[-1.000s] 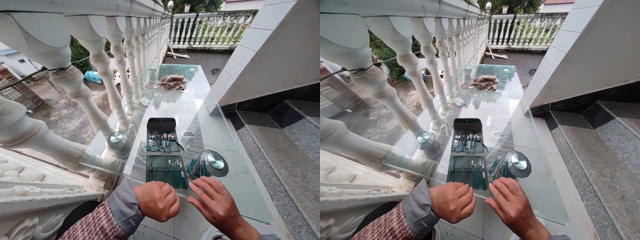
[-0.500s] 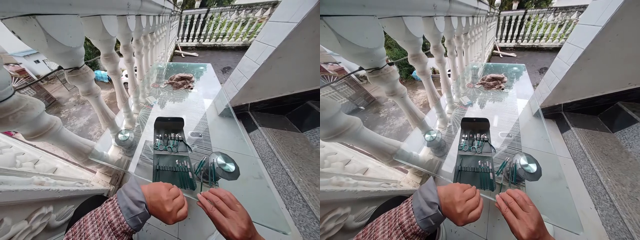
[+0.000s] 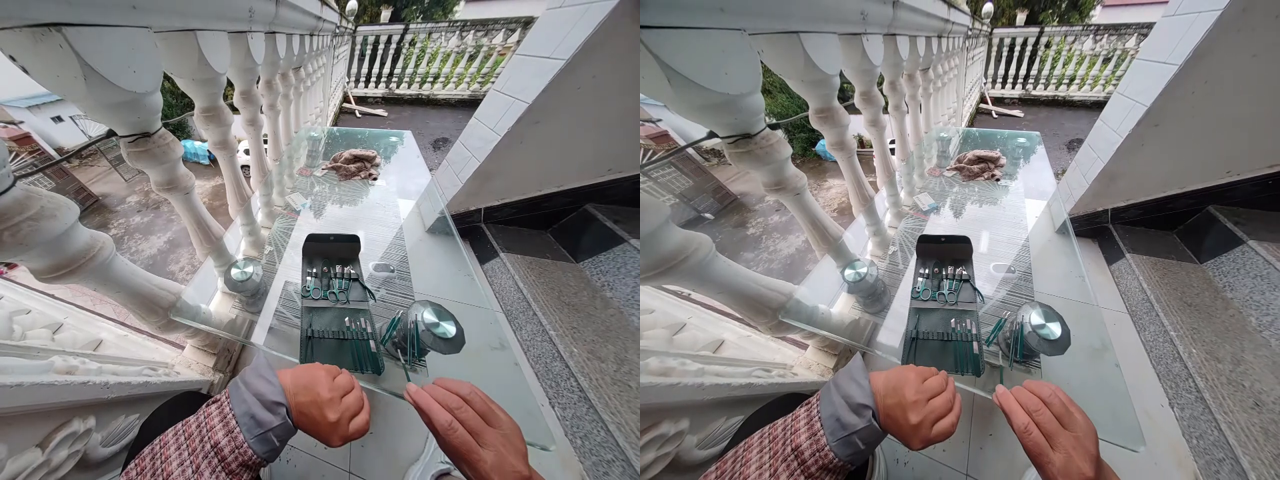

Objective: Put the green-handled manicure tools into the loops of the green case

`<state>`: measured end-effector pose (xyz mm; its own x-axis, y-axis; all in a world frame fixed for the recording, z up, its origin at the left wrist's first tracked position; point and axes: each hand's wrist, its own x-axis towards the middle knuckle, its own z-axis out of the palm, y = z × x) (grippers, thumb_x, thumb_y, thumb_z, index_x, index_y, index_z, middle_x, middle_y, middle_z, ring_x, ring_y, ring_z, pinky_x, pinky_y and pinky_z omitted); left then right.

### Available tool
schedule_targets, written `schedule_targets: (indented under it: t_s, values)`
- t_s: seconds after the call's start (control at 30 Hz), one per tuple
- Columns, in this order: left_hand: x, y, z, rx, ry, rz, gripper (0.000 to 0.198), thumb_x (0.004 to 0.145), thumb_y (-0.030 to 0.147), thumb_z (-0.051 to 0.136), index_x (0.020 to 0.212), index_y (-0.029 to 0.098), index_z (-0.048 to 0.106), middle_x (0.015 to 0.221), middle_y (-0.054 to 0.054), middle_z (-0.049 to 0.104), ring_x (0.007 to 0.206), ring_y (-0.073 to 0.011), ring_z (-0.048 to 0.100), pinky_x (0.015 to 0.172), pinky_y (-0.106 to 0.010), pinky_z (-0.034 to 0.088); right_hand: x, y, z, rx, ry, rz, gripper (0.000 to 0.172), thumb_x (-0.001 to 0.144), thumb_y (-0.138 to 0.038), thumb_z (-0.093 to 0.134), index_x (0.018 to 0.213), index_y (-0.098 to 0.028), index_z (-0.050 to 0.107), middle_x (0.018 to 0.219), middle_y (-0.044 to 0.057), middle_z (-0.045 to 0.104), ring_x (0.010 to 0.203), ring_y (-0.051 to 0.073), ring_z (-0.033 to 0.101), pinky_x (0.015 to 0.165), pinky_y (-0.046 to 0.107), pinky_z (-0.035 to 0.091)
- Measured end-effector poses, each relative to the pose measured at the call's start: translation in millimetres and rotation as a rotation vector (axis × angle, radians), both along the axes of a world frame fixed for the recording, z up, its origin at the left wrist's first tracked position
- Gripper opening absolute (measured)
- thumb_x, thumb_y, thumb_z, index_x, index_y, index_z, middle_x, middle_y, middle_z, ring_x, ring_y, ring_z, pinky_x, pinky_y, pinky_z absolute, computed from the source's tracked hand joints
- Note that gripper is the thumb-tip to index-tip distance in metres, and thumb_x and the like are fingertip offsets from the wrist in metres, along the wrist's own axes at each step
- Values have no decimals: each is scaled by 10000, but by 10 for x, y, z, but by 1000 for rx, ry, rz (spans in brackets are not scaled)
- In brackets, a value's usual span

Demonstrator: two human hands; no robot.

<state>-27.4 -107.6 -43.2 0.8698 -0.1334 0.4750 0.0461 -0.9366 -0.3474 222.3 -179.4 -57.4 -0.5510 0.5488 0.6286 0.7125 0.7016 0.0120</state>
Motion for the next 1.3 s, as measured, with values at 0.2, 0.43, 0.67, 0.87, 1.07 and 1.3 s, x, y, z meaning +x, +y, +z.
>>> schedule_targets:
  t_s: [0.2,0.43,0.67,0.87,1.07,1.3]
  values:
    - [21,3,25,1,-60,-68,177,793,170,516,812,74,665,680,-86,618,578,-149,588,464,-255,437,-244,40,43,-41,75,103,344,899,-125,360,1128,-144,614,975,90,700,994,191,607,863,347,491]
    - [23,24,34,45,-223,-192,213,803,196,495,763,101,681,666,-93,624,569,-148,584,452,-248,451,-494,188,-83,-57,150,200,354,883,-106,334,1096,-118,616,952,108,700,983,188,612,817,343,522]
    - [3,19,-10,58,-107,-231,163,809,184,534,782,125,683,617,-65,597,522,-127,564,396,-216,417,-558,229,-104,-62,151,218,351,874,-101,339,1084,-125,620,938,104,700,957,174,616,794,326,531]
    - [5,9,-7,45,-136,-231,169,811,179,528,778,123,683,603,-56,594,485,-108,536,367,-204,395,-547,222,-87,-43,126,225,329,881,-97,341,1033,-104,633,922,107,700,942,181,617,781,332,527]
    - [-8,7,-25,44,-34,-213,155,837,194,520,822,138,663,659,-68,636,543,-130,576,411,-223,452,-566,235,-119,-35,102,197,316,880,-80,352,1017,-104,636,903,103,702,931,183,621,797,349,512]
    - [-6,5,-47,44,-40,-218,148,822,215,556,832,116,666,621,-64,600,536,-144,577,406,-232,433,-694,287,-132,-90,180,91,258,874,-94,389,920,-144,638,842,81,677,842,169,591,766,352,480]
